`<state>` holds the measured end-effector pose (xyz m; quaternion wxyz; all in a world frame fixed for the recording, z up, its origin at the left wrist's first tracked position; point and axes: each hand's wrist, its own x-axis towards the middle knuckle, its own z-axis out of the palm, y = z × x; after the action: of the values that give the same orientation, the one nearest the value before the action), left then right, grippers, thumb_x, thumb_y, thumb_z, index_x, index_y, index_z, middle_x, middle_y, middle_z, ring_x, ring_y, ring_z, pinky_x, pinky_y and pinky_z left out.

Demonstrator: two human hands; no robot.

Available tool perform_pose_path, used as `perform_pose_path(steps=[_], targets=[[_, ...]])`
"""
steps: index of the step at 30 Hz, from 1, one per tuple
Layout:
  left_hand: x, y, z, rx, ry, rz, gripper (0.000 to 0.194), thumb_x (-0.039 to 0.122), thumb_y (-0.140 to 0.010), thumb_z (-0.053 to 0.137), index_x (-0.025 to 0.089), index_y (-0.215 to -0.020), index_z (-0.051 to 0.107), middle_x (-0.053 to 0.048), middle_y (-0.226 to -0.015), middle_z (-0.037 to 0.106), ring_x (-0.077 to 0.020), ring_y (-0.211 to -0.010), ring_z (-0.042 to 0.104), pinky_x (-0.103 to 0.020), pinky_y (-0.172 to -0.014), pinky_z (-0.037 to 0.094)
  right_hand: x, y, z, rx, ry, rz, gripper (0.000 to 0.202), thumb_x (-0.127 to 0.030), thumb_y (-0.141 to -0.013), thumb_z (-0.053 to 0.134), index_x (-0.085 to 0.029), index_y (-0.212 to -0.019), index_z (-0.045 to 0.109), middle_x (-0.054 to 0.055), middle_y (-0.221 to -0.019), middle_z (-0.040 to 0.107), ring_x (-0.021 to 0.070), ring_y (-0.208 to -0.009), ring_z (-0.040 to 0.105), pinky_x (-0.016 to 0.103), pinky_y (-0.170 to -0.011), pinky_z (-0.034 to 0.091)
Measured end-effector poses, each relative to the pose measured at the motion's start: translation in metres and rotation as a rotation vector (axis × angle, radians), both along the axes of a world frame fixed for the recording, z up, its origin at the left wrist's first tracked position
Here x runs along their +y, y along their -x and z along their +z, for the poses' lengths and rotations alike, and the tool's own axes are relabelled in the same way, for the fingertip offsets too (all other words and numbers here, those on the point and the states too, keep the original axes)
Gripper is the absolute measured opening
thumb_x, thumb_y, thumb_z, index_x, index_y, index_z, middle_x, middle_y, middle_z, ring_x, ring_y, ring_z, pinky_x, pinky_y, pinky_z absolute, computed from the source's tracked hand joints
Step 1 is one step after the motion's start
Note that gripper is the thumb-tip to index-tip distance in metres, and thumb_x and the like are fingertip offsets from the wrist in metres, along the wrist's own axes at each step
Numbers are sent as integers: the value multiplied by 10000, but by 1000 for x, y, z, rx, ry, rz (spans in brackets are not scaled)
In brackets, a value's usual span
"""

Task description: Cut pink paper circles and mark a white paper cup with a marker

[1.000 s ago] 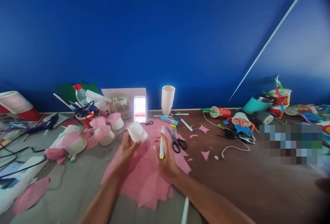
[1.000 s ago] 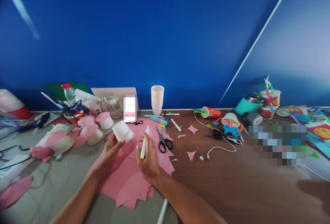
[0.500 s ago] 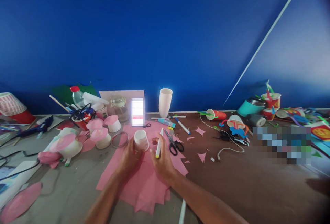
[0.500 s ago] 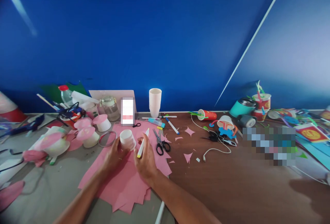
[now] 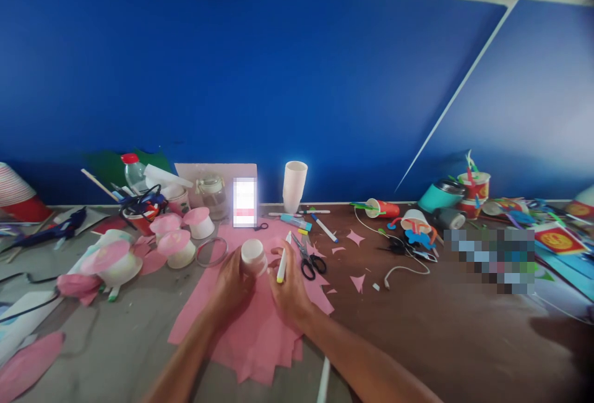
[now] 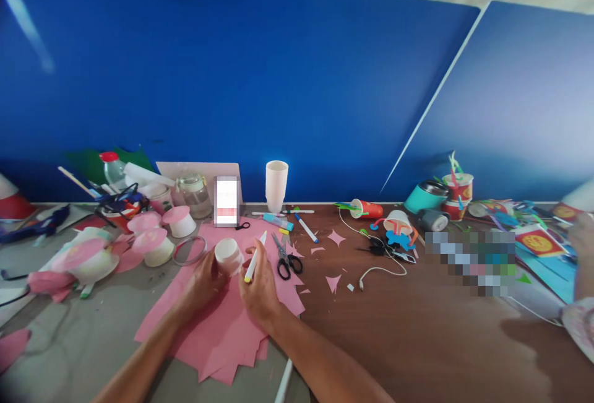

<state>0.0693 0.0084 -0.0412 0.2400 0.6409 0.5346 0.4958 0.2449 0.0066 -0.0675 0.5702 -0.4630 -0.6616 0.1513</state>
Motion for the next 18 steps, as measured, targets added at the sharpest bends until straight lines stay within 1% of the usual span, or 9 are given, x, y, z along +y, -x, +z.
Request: perform_pose_path(steps=[2, 4, 6, 8, 11, 13, 16, 18], targets=[[1, 0, -1, -32, 3, -3, 394, 131, -755, 711, 261, -1127, 728, -100, -1069, 783, -384, -1069, 711, -545, -1032, 542, 2, -1, 0, 3, 6, 0, 659, -197, -988, 582, -225, -1644, 519, 174, -1341, 796, 326, -1178, 803, 524, -1026, 697], [2, 0, -1, -69, 14, -5, 408, 108, -732, 713, 270, -1105, 742, -93, -1052, 779, -391, -1090, 704, -556, -1059, 535, 5, -2, 2, 9, 3, 5, 656, -205, -986, 572, -207, -1640, 518, 186, -1368, 788, 332, -1206, 797, 518, -1027, 696], [4, 0, -2, -104, 21, -3, 447, 92, -693, 709, 267, -1102, 749, -92, -1034, 773, -400, -1093, 699, -572, -1066, 532, 7, -3, 5, 9, -9, 8, 630, -230, -1008, 559, -176, -1635, 519, 208, -1399, 772, 345, -1230, 789, 532, -1037, 689], [5, 2, -3, -111, 30, -14, 489, 96, -663, 692, 258, -1121, 747, -97, -1042, 772, -399, -1068, 695, -584, -1051, 536, 8, -5, 10, 14, -19, 24, 600, -274, -1046, 551, -162, -1634, 515, 209, -1371, 776, 345, -1205, 792, 535, -1026, 690], [7, 6, -7, -90, 69, -41, 487, 135, -665, 683, 264, -1131, 738, -96, -1078, 772, -389, -1055, 690, -596, -1040, 539, 10, -9, 22, 66, -23, 65, 549, -346, -1081, 568, -178, -1603, 551, 170, -1254, 798, 315, -1062, 809, 504, -968, 704], [8, 9, -13, -102, 99, -20, 487, 163, -668, 696, 271, -1141, 736, -94, -1128, 768, -395, -1100, 687, -611, -1069, 527, 13, -13, 33, 131, 2, 105, 522, -385, -1090, 578, -201, -1579, 578, 144, -1197, 796, 275, -933, 807, 465, -899, 714], [12, 13, -24, -207, 128, 33, 542, 197, -645, 758, 271, -1182, 743, -111, -1226, 759, -429, -1193, 677, -648, -1144, 488, 20, -23, 49, 251, 30, 163, 531, -431, -1107, 558, -215, -1592, 558, 107, -1122, 784, 209, -715, 765, 411, -743, 708], [14, 15, -30, -297, 143, 56, 579, 215, -617, 822, 275, -1190, 754, -125, -1288, 753, -474, -1297, 647, -671, -1194, 450, 26, -32, 57, 287, -3, 131, 537, -467, -1098, 582, -219, -1575, 566, 75, -1056, 776, 185, -666, 739, 393, -721, 693]])
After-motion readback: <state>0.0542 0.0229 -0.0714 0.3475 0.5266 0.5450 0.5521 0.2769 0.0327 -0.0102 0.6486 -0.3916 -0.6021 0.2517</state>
